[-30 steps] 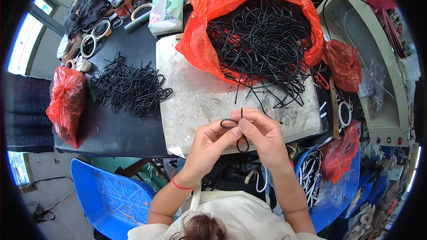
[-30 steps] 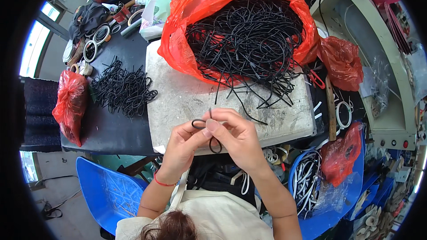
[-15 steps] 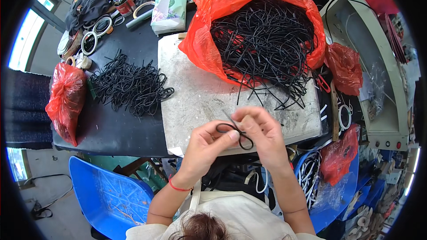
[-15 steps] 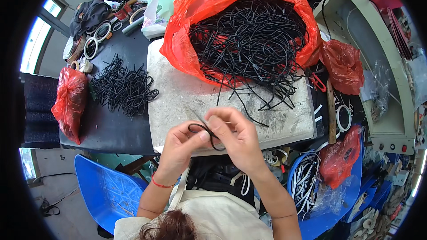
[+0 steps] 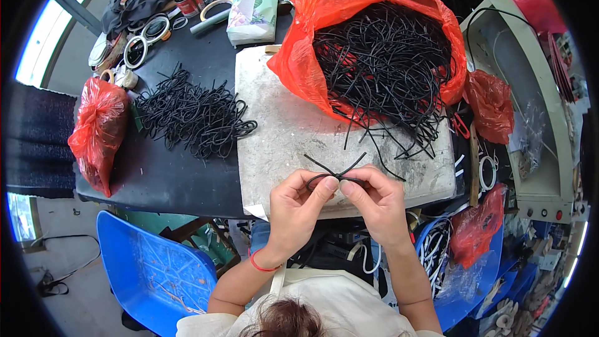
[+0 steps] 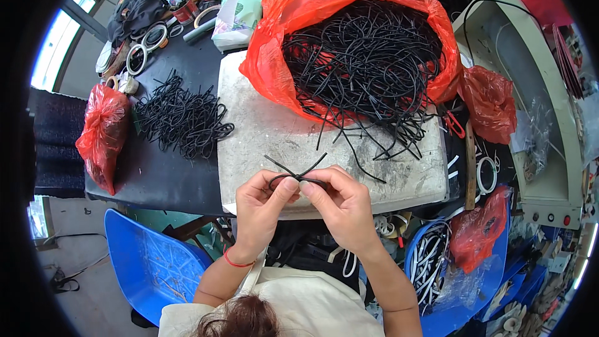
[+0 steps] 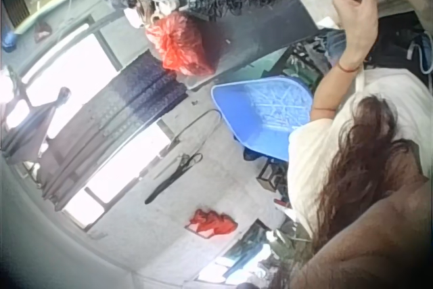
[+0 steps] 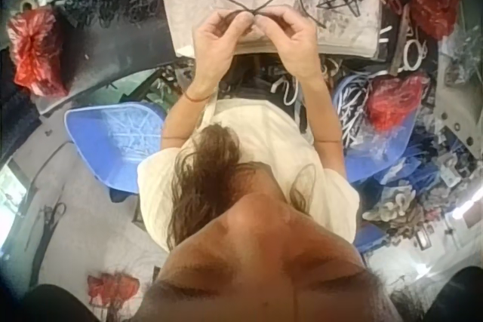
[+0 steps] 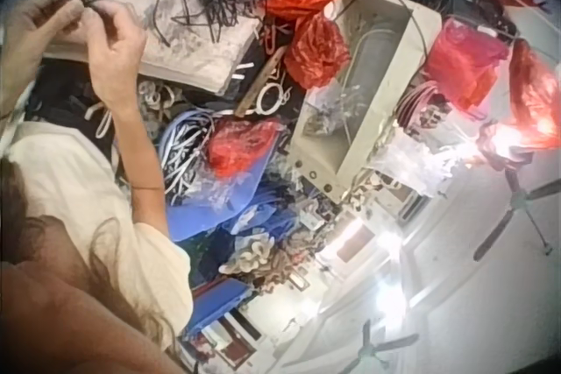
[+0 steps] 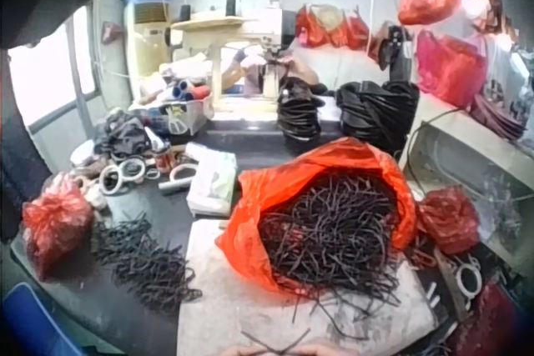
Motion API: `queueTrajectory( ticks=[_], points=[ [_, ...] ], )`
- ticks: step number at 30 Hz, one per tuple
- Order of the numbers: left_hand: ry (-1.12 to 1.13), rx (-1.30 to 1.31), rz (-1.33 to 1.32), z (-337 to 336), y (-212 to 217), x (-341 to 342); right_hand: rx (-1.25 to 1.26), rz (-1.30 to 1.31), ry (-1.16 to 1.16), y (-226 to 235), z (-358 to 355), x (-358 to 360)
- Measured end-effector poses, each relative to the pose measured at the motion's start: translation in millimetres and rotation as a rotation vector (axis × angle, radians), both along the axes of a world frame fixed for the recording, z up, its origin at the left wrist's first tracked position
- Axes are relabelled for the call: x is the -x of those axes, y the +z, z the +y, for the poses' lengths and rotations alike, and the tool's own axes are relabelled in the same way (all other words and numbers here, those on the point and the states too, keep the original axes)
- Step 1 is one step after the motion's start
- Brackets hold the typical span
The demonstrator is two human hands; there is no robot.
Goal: The person sits at a workbench and repeatedly picks up black cords from a red bag. They tie the cords into small loops by hand and place the finished items into a pile on the table. The process is repetitive, involving picking, tying, and placing the cords one by one.
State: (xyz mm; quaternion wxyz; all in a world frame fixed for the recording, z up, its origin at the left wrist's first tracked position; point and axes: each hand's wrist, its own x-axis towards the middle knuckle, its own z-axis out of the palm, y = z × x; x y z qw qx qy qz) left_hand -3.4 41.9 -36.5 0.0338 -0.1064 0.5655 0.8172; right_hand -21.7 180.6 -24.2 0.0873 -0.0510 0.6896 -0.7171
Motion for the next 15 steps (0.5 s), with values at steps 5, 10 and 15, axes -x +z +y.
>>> queueTrajectory(
  ticks=[5, 10, 15],
  points=[
    [0.051, 0.038, -0.002, 0, -5, -1, -0.069, 0.035, 0.029, -4, -2, -1],
    [0.347, 0.562, 0.050, -66, -2, 27, -0.618, 0.313, -0.202, 1, 14, 28],
    [0.707, 1.483, 0.515, -72, 13, 50, -0.879, 0.505, -0.325, -19, 21, 51]
  ],
)
